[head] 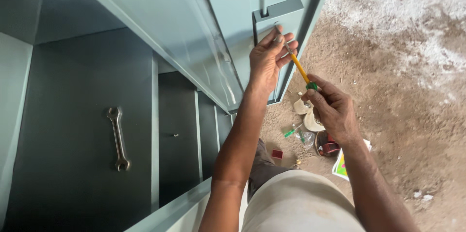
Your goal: The person picks screws and fittings from bowls on the ground, then attaches a chrome handle to a painted cabinet door and tightens it with a screwdriver. They then align a latch plate on the cabinet edge, drive screws with the screwdriver, and fit a lock mechanism into the door, pressing it into place by hand.
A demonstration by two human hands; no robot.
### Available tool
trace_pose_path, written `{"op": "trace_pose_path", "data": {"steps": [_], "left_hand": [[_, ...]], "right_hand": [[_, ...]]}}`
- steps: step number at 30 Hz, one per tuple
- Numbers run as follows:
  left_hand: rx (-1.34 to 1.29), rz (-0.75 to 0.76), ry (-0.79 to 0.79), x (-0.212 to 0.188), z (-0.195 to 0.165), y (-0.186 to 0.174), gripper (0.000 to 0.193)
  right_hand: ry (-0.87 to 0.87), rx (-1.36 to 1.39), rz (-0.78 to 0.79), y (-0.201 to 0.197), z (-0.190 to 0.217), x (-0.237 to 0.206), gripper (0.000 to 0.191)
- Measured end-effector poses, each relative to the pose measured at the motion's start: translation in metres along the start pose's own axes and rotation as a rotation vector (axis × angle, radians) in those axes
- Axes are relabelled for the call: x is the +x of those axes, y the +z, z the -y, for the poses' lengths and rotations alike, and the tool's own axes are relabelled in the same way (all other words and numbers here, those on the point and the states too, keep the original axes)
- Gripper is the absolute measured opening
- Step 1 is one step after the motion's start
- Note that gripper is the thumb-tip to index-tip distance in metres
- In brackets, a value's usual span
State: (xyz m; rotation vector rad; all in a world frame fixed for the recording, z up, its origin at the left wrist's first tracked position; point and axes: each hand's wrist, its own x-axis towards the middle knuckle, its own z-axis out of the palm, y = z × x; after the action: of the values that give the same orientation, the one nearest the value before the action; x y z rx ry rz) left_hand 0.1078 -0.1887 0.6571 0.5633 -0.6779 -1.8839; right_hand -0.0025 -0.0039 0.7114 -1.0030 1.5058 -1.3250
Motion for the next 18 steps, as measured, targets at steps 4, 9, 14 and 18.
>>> {"op": "trace_pose_path", "data": {"steps": [4, 9, 14, 18], "left_hand": [[0.019, 0.041, 0.02, 0.0015, -0.0056, -0.0011, 0.034], [0.045, 0.039, 0.032, 0.0058, -0.0059, -0.0007, 0.032], [0.039, 0.036, 0.049, 0.0055, -0.0027, 0.0005, 0.032], [0.033, 0.038, 0.056, 0.0071, -0.003, 0.0025, 0.031]], "right_hand": [[-0.014, 0.033, -0.013, -0.0004, 0.0, 0.0005, 0.045], [-0.003, -0.05, -0.034, -0.0027, 0.003, 0.0016, 0.043], [-0.015, -0.071, -0.036, -0.0028, 0.0063, 0.0017, 0.042], [-0.008, -0.103, -0.048, -0.0032, 0.0084, 0.0018, 0.041]]}}
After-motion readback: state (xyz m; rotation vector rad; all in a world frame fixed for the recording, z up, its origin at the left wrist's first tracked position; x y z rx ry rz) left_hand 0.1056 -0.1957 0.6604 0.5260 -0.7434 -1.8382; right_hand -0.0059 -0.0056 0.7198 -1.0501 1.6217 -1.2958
